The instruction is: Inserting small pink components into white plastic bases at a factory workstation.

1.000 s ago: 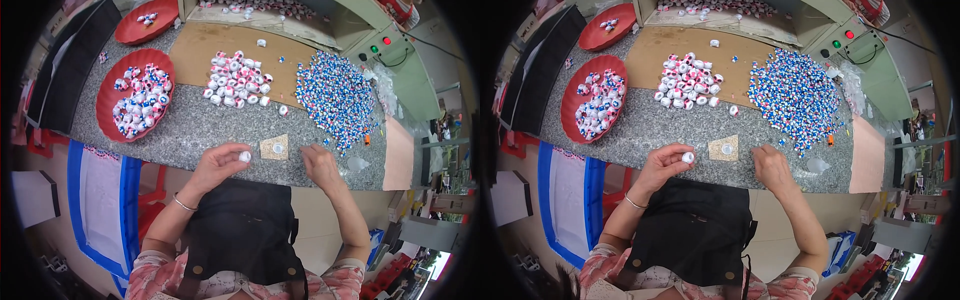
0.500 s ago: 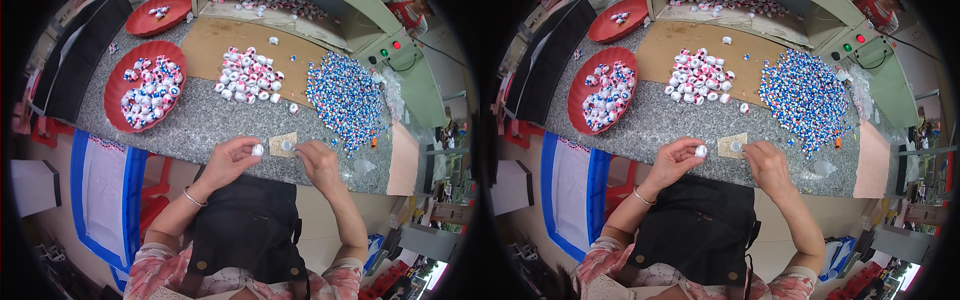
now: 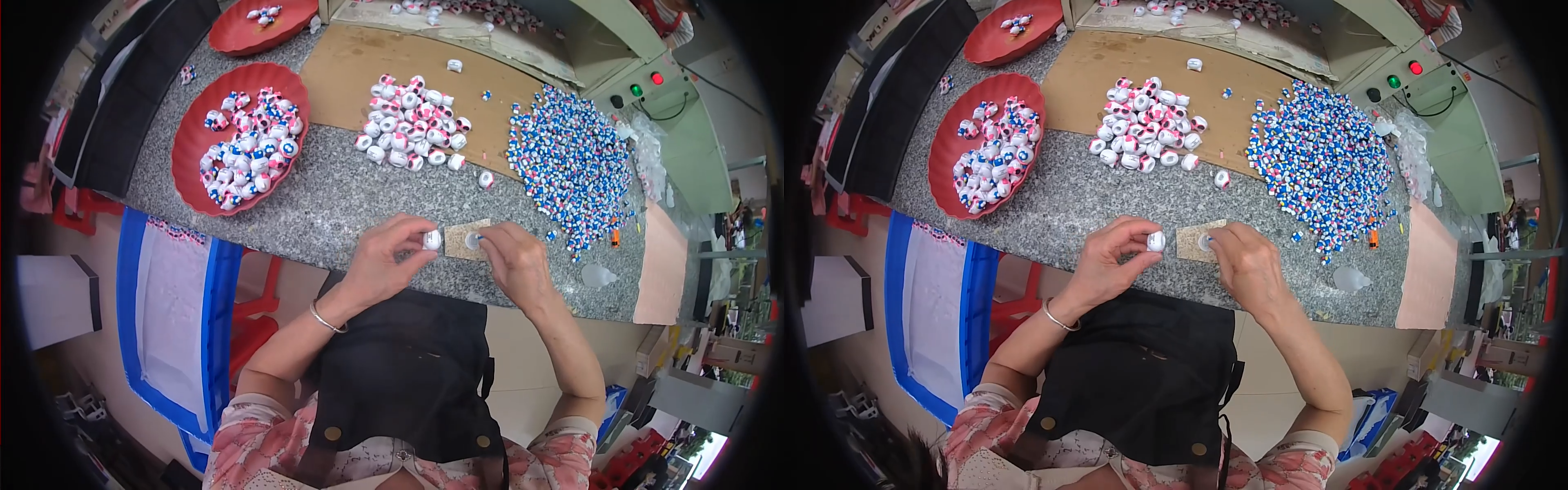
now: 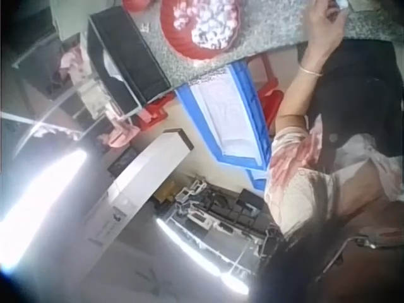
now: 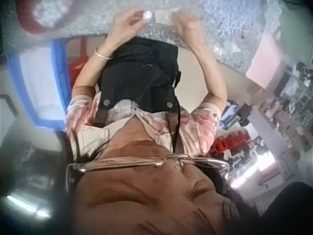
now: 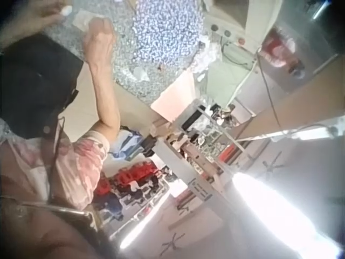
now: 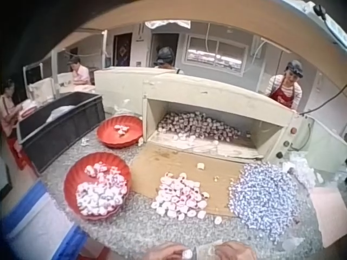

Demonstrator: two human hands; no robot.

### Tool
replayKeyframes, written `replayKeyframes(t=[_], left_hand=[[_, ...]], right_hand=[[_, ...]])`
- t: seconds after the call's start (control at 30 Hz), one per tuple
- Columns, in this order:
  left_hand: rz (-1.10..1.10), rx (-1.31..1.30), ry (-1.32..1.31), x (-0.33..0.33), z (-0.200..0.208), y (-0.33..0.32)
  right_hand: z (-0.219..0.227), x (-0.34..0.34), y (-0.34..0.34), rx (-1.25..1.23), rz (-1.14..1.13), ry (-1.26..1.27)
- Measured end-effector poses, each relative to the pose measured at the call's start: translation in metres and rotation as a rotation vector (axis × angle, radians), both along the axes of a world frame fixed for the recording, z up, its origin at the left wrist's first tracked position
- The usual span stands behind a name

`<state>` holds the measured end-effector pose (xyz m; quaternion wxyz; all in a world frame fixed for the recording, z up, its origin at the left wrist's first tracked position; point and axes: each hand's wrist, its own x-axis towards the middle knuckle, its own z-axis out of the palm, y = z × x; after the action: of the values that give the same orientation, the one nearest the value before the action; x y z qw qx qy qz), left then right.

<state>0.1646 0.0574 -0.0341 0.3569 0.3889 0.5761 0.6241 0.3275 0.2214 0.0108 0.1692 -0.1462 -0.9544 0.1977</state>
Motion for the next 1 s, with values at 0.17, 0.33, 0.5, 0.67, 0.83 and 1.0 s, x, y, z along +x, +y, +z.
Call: replayKeyframes(t=[0.17, 0.33, 0.5, 0.67, 0.83, 1.0], left_hand=[[0.049, 0.131, 0.182, 0.013, -0.007, 0.017], [0.014, 0.173, 0.304, 0.023, -0.003, 0.020], [-0.223, 0.135, 0.054, 0.015, 0.003, 0.017], [-0.492, 0.038, -0.301, 0.012, 0.015, 0.021], [-0.520, -0.087, -0.392, 0.013, 0.002, 0.015], [-0.491, -0.157, -0.409, -0.006, 0.006, 0.009]], right_hand=[[0.001, 0.008, -0.011, -0.629, -0.261, 0.104], [0.005, 0.013, -0.024, -1.178, -0.372, 0.176], [0.022, 0.020, -0.028, -0.689, -0.167, 0.089], [0.027, 0.021, -0.035, -0.550, -0.043, 0.191], [0.019, 0.021, -0.040, -0.507, -0.100, 0.131], [0.008, 0.017, -0.034, -0.583, -0.030, 0.213]])
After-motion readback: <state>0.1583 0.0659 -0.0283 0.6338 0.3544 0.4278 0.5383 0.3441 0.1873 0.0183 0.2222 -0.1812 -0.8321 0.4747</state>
